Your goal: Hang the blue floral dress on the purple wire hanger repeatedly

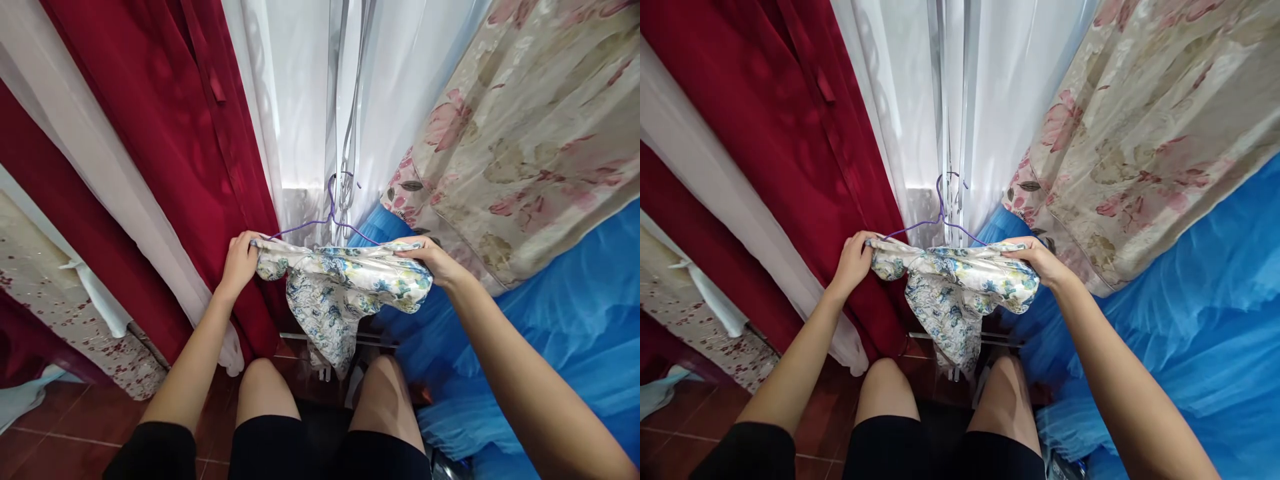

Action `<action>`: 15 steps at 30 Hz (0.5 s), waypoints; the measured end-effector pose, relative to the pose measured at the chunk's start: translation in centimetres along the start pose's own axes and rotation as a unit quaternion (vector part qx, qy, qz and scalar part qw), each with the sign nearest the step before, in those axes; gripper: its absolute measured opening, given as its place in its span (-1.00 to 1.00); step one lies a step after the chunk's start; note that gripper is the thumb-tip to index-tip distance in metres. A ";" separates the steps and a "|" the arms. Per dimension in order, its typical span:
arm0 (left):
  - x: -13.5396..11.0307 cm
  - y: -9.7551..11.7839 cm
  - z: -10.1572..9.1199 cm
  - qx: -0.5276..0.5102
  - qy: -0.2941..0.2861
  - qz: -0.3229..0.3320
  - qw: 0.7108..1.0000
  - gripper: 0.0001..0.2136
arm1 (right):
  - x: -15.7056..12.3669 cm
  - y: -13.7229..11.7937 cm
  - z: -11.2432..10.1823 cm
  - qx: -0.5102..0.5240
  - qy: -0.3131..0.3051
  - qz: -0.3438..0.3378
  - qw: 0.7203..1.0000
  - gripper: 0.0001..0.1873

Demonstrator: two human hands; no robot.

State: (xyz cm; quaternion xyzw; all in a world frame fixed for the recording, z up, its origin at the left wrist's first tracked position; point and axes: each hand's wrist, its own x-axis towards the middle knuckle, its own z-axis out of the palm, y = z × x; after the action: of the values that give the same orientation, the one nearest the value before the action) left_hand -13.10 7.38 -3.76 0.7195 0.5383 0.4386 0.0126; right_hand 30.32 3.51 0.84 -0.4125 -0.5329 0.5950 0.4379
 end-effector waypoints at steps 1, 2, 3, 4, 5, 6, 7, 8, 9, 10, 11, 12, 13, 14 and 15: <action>1.0 0.5 0.3 -0.047 0.007 -0.011 0.999 -0.81 | -0.1 -0.1 0.0 0.009 0.003 0.007 1.000 -0.68; 1.8 0.9 0.5 -0.105 0.005 -0.027 0.994 -0.81 | -0.2 -0.1 0.1 0.019 0.005 0.014 1.000 -0.67; 2.4 1.4 0.8 -0.164 -0.001 -0.046 0.985 -0.80 | -0.3 -0.1 0.1 0.030 0.005 0.018 0.999 -0.65; 2.9 1.8 0.9 -0.213 -0.005 -0.063 0.975 -0.76 | -0.5 0.1 0.2 0.040 0.003 0.018 0.999 -0.61; 3.2 2.3 1.0 -0.243 0.000 -0.073 0.967 -0.71 | -0.7 0.5 0.2 0.048 0.001 0.012 0.999 -0.56; 3.3 2.7 1.1 -0.253 0.019 -0.075 0.964 -0.68 | -0.9 1.0 0.3 0.052 0.005 0.002 0.999 -0.51; 3.2 3.1 1.0 -0.250 0.046 -0.068 0.965 -0.67 | -1.1 1.8 0.4 0.051 0.023 -0.012 0.998 -0.50; 3.0 3.6 0.8 -0.240 0.073 -0.057 0.966 -0.70 | -1.3 2.7 0.4 0.045 0.053 -0.028 0.997 -0.52; 2.6 4.1 0.6 -0.230 0.092 -0.045 0.968 -0.76 | -1.4 3.6 0.4 0.038 0.089 -0.042 0.994 -0.58; 2.3 4.5 0.3 -0.223 0.098 -0.033 0.969 -0.84 | -1.5 4.6 0.3 0.030 0.126 -0.056 0.990 -0.65; 1.9 5.1 0.0 -0.216 0.091 -0.023 0.972 -0.90 | -1.6 5.3 0.2 0.023 0.158 -0.069 0.985 -0.68; 1.5 5.6 -0.3 -0.207 0.078 -0.012 0.975 -0.90 | -1.7 5.8 0.1 0.019 0.181 -0.080 0.980 -0.66; 1.1 6.1 -0.7 -0.195 0.065 0.000 0.979 -0.86 | -1.7 5.9 -0.1 0.017 0.197 -0.092 0.976 -0.63; 0.9 6.7 -1.0 -0.181 0.057 0.013 0.982 -0.82 | -1.8 5.7 -0.1 0.016 0.210 -0.104 0.972 -0.61; 0.6 7.2 -1.3 -0.168 0.055 0.026 0.984 -0.81 | -1.8 5.1 -0.1 0.014 0.222 -0.117 0.968 -0.61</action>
State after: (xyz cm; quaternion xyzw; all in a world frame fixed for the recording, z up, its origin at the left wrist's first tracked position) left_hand -8.44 4.24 0.98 0.6957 0.4379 0.5618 0.0926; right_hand 30.55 1.53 -4.19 -0.4634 -0.4585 0.4404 0.6173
